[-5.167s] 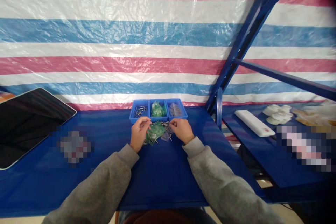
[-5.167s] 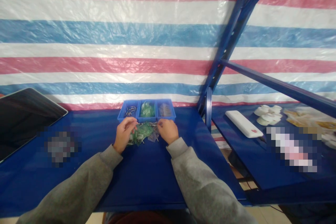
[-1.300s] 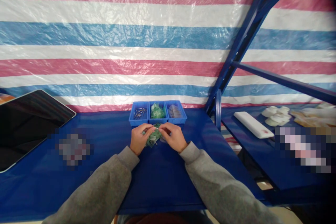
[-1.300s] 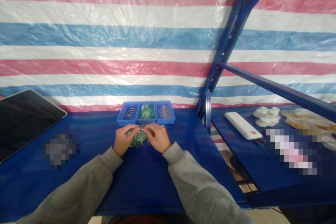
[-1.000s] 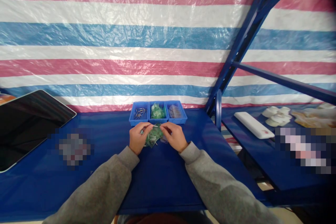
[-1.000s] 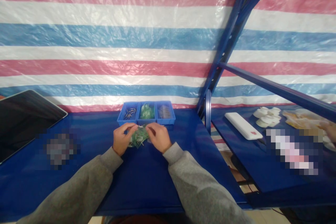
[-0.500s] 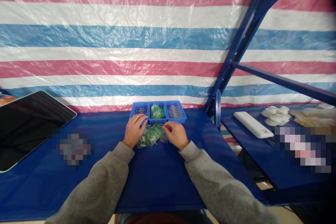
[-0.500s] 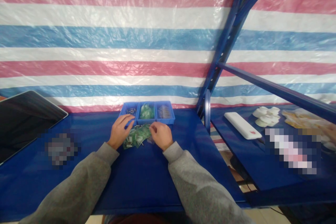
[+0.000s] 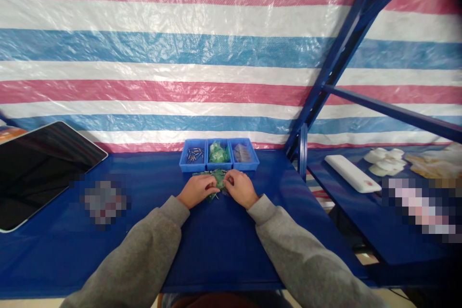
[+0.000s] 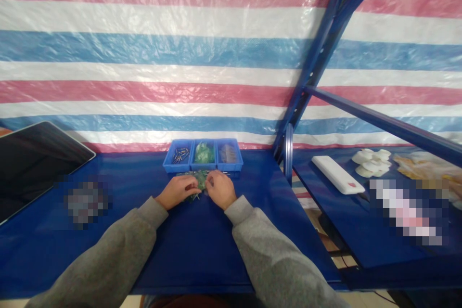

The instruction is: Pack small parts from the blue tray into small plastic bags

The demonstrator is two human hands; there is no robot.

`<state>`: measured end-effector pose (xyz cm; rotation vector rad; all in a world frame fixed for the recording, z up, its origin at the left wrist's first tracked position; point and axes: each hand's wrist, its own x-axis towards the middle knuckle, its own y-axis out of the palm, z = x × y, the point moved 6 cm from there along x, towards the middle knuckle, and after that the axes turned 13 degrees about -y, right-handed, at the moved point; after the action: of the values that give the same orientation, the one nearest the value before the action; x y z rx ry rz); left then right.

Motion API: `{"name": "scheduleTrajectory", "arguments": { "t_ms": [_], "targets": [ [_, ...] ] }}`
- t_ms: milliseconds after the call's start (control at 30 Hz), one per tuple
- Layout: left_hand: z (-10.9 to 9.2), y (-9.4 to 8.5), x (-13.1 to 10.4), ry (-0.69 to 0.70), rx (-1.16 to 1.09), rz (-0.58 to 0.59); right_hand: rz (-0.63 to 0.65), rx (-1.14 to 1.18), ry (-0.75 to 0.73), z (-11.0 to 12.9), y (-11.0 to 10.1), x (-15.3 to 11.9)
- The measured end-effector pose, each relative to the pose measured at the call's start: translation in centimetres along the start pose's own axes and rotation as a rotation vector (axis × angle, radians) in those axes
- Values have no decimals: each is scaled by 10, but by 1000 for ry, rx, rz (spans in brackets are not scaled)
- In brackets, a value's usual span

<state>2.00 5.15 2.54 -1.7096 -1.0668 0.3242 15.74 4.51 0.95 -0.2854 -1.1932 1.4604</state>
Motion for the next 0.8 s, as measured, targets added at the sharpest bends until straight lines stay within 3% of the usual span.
{"name": "scheduleTrajectory", "arguments": {
  "t_ms": [200, 367, 567, 700, 800],
  "targets": [
    [-1, -9, -2, -25, -119, -111, -192, 131, -72, 5, -21, 0],
    [-4, -37, -7, -188, -319, -453, -286, 311, -42, 7, -31, -2],
    [-3, -22, -4, -283, -448, -281, -362, 421, -43, 10, -31, -4],
    [10, -16, -4, -385, -636, -291, -386, 448, -32, 8, -30, -3],
    [15, -14, -3, -443, -822, -295, -316, 488, -45, 8, -24, -1]
  ]
}}
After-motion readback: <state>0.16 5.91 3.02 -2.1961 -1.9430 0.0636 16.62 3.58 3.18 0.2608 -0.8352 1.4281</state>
